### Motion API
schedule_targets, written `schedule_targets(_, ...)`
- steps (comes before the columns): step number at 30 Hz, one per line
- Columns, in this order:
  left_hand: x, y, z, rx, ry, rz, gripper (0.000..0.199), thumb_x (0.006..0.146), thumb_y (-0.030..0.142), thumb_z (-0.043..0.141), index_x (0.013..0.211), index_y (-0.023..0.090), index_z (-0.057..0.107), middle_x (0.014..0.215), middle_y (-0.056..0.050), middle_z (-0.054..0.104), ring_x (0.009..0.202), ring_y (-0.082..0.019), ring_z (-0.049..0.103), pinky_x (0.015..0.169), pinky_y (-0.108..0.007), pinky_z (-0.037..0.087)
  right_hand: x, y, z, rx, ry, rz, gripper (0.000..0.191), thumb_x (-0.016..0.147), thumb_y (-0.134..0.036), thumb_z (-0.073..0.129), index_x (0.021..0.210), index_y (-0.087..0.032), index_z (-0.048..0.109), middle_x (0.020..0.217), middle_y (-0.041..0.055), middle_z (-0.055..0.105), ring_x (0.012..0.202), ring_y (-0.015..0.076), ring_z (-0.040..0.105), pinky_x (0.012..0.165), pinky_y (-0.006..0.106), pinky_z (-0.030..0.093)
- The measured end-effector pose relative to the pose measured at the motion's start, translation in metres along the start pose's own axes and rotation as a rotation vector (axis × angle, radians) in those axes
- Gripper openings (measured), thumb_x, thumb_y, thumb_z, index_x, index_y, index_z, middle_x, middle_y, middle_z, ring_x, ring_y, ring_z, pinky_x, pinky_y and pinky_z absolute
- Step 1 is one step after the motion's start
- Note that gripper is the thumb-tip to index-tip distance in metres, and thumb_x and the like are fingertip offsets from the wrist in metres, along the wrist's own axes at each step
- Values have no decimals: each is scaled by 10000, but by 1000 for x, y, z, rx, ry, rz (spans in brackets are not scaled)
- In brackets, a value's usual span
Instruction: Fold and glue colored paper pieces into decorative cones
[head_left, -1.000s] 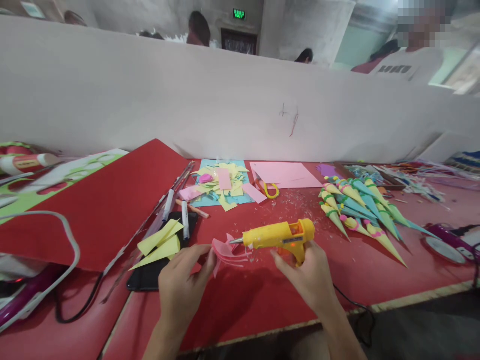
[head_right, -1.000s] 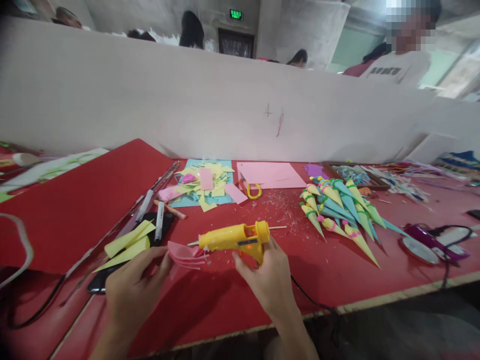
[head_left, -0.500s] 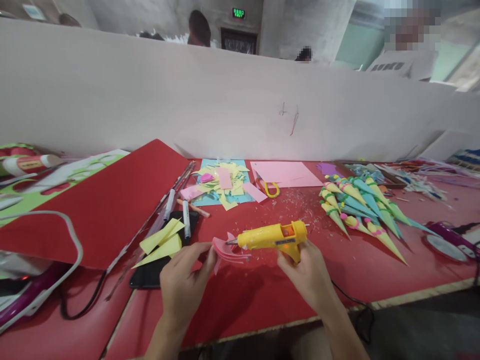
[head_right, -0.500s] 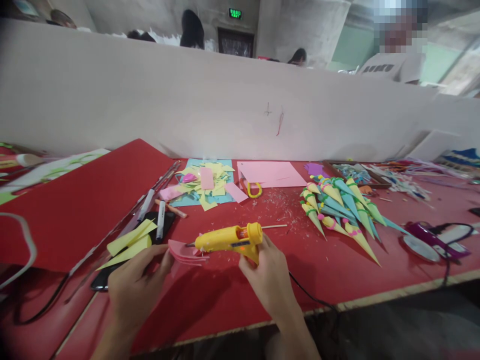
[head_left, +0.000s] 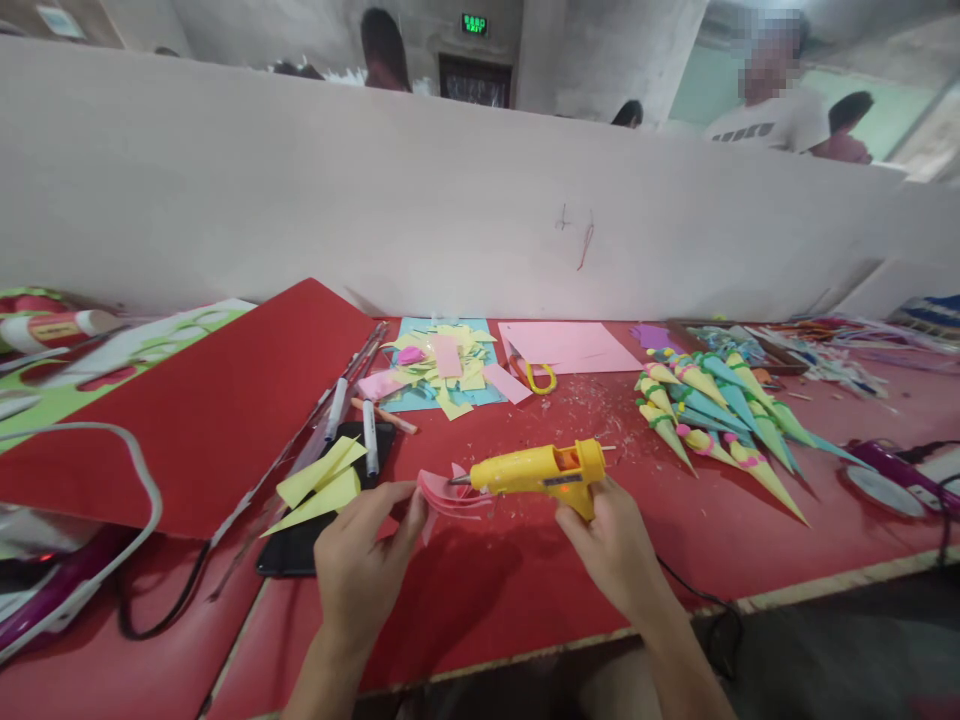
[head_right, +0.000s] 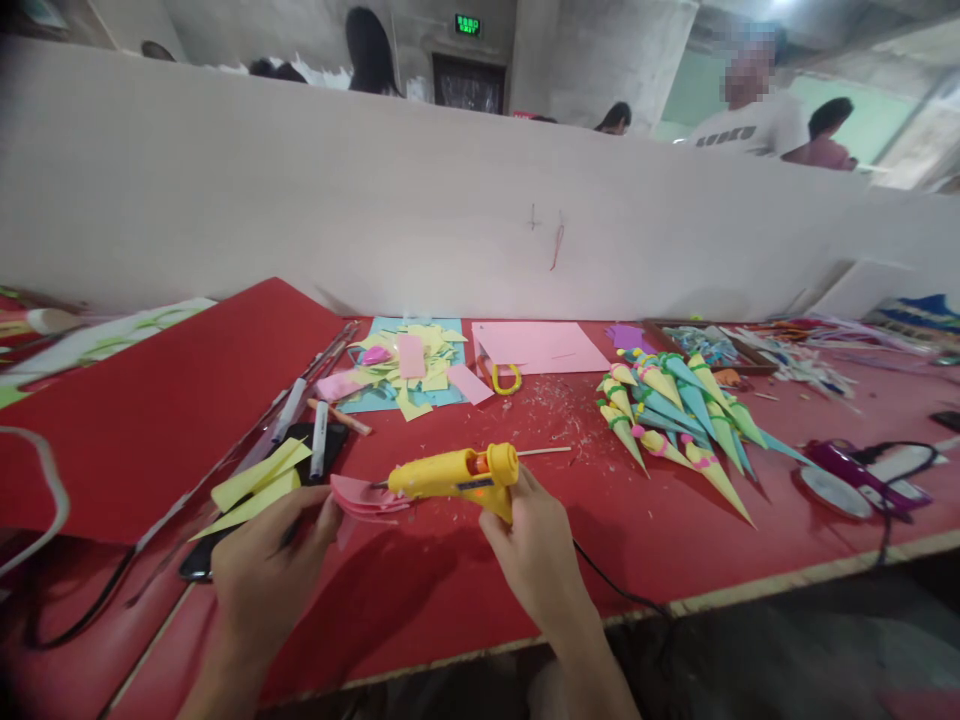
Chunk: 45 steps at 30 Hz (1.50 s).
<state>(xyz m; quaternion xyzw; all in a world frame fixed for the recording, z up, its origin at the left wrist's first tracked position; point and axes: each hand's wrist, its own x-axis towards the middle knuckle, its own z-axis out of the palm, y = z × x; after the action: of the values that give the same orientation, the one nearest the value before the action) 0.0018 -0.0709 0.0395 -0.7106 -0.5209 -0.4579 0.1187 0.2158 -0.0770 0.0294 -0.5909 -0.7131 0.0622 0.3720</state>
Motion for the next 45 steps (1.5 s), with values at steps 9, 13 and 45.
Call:
schedule_targets(9,-2,-6,-1,42,43,43,228,816,274,460,654,164,575,514,17,594,449,-87,540,478,-170,404,0,1,3,-36,10,-15,199,708,-137,374,787,-161,556,605,21,558,539,155,545,491,217,378)
schedule_targets(13,-1,-5,-2,25,52,57,225,818,270,458,650,165,564,509,16,590,456,-90,544,485,-172,406,0,2,5,-103,-6,-15,214,707,-132,383,812,-160,568,625,32,579,558,172,564,502,231,391)
schedule_targets(45,4,-30,-4,11,65,-98,199,796,293,472,690,177,595,539,18,603,453,-95,533,456,-177,379,15,76,-14,-436,239,433,547,765,-406,472,1204,-89,394,1130,232,468,1033,389,437,783,548,354)
